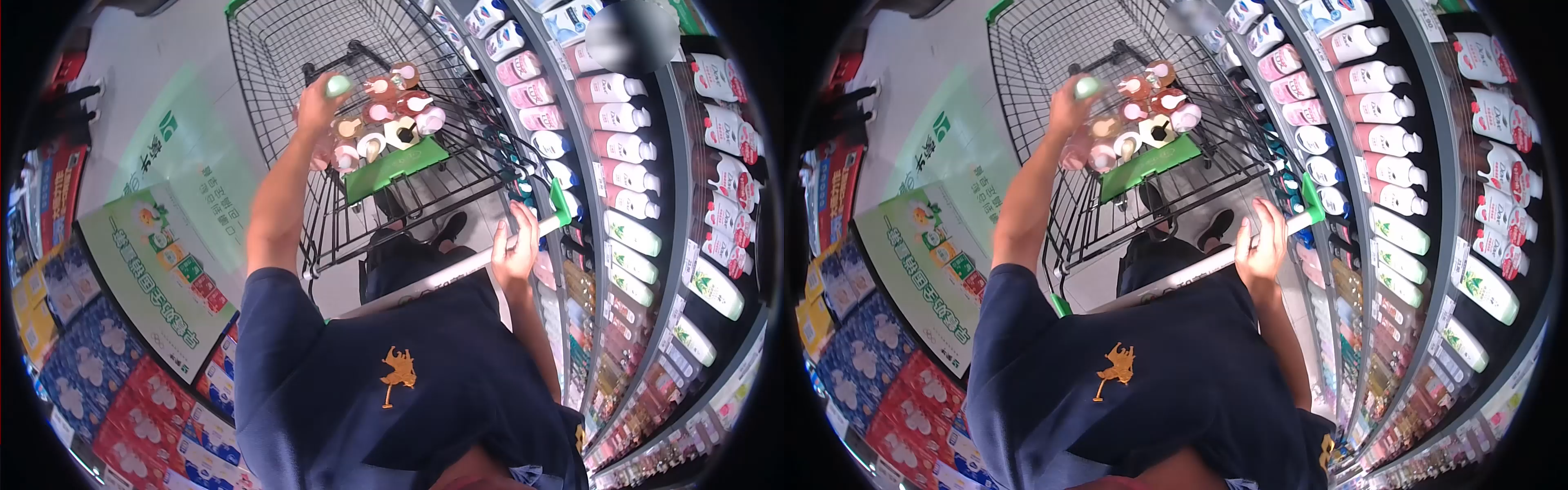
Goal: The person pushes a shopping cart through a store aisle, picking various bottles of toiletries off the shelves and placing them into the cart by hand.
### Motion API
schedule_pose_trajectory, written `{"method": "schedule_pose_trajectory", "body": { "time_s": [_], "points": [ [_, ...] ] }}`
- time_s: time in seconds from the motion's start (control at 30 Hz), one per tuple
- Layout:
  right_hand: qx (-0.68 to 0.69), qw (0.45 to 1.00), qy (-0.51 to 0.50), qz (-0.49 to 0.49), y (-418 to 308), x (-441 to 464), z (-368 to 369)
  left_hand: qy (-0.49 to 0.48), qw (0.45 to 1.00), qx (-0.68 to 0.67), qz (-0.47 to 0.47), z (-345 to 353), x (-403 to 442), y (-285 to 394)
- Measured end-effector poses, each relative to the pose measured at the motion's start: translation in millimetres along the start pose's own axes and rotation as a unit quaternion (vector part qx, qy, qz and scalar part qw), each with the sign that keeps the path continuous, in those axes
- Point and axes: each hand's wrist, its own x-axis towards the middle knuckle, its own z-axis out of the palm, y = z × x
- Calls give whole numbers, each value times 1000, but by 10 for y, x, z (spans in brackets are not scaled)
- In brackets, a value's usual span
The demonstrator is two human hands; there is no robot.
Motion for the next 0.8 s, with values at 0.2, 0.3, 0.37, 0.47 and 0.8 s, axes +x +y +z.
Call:
{"method": "schedule_pose_trajectory", "body": {
  "time_s": [0.2, 0.3, 0.37, 0.47, 0.8],
  "points": [
    [-15, 999, 29, 0, -19, 30, 18, -51, 994, 95, -17, 651, -15, -523],
    [-18, 999, 29, 6, -71, 64, -15, -130, 973, 182, -58, 823, -63, -841],
    [-6, 999, 33, 20, -105, 74, -51, -137, 965, 219, -39, 875, -76, -953],
    [-14, 999, 42, 22, -56, 32, -26, -172, 966, 192, 1, 973, 17, -1149],
    [10, 999, 53, -2, -36, -6, -29, -148, 977, 149, 32, 672, -2, -782]
  ]
}}
